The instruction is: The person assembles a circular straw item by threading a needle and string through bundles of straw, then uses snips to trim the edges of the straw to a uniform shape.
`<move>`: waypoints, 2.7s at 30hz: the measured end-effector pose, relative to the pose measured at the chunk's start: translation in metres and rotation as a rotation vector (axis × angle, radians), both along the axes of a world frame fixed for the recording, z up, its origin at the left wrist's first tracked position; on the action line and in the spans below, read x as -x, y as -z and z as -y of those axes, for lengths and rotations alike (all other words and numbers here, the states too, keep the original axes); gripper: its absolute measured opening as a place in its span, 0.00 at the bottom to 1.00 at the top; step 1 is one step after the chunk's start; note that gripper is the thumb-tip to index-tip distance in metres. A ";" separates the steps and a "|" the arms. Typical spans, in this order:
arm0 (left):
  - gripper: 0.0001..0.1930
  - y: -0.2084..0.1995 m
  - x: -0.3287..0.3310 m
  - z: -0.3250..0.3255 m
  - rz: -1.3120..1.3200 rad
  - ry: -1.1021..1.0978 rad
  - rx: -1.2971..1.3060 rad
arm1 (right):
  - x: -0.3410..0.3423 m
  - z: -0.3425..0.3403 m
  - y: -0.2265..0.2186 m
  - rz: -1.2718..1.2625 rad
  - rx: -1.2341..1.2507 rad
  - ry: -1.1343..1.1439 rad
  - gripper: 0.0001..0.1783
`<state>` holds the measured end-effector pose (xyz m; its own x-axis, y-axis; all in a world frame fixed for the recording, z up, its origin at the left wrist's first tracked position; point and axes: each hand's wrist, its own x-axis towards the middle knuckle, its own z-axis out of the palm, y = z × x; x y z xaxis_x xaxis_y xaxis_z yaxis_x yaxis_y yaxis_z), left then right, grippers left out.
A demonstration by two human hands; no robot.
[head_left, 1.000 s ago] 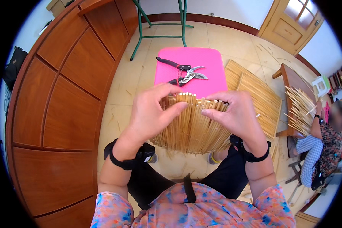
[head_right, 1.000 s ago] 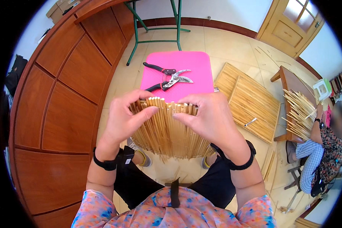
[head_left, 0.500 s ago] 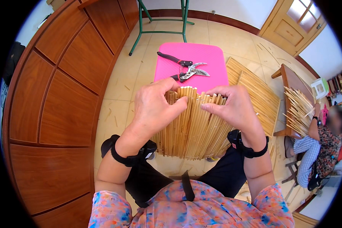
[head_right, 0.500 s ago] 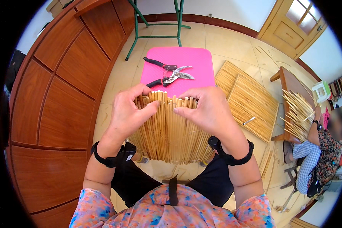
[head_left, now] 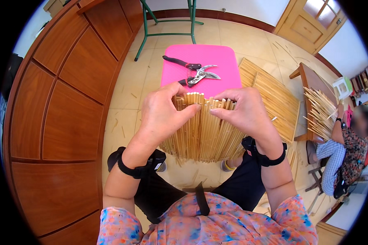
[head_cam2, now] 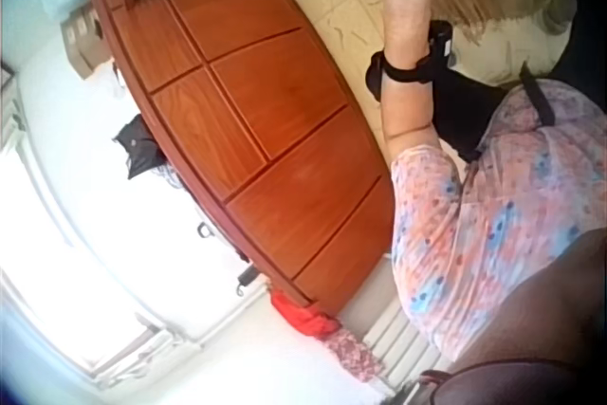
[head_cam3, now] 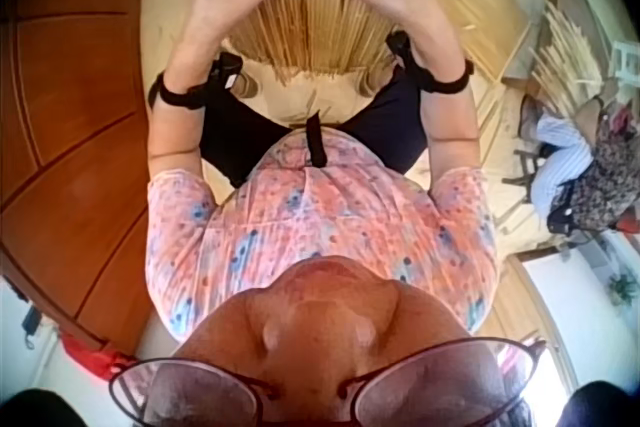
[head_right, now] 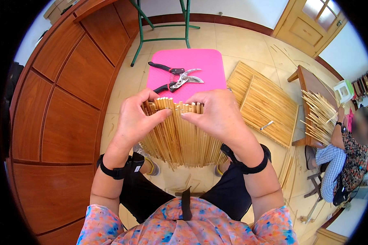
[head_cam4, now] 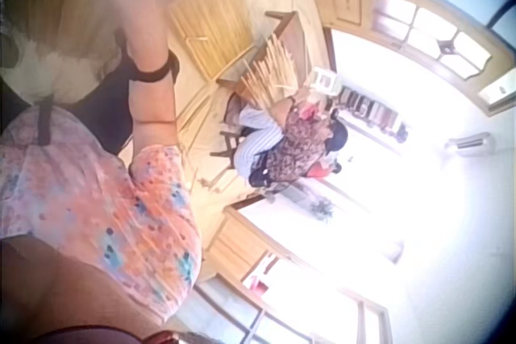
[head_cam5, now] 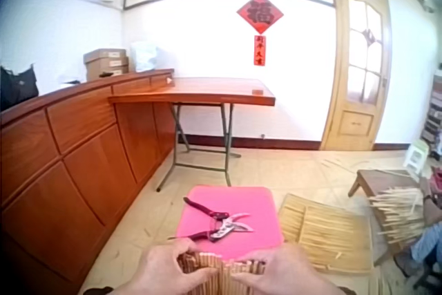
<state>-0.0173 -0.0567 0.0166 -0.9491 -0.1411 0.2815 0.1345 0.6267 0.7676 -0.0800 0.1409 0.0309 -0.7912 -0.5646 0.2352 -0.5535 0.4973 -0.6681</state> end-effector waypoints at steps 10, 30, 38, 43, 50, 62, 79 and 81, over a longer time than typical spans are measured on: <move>0.16 0.002 0.003 -0.007 0.069 -0.053 0.061 | -0.006 0.000 0.004 -0.061 -0.079 0.061 0.15; 0.16 -0.007 -0.004 -0.006 -0.081 -0.053 0.135 | -0.011 0.002 0.001 -0.050 -0.036 0.030 0.15; 0.17 -0.038 -0.037 -0.001 -0.343 -0.006 0.299 | -0.033 -0.001 -0.020 0.063 0.118 -0.020 0.14; 0.21 -0.073 -0.105 -0.014 -0.603 -0.114 0.642 | -0.060 -0.013 -0.047 -0.357 0.267 -0.254 0.15; 0.22 -0.073 -0.115 0.005 -0.765 -0.049 0.900 | -0.065 -0.015 -0.054 -0.755 0.373 -0.363 0.12; 0.11 -0.062 -0.102 -0.008 -1.157 -0.229 0.764 | -0.077 -0.031 -0.070 -1.064 0.235 -0.401 0.10; 0.18 -0.027 -0.027 0.008 -0.575 0.046 0.408 | -0.011 -0.001 0.001 -1.151 0.198 -0.147 0.09; 0.17 -0.023 -0.026 0.007 -0.647 0.023 0.410 | -0.023 -0.006 -0.006 -1.147 0.184 -0.148 0.09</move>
<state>0.0089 -0.0642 0.0396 -0.5788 0.1128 0.8076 0.4948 0.8359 0.2378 -0.0575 0.1468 0.0369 0.0083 -0.5167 0.8561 -0.9231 0.3252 0.2052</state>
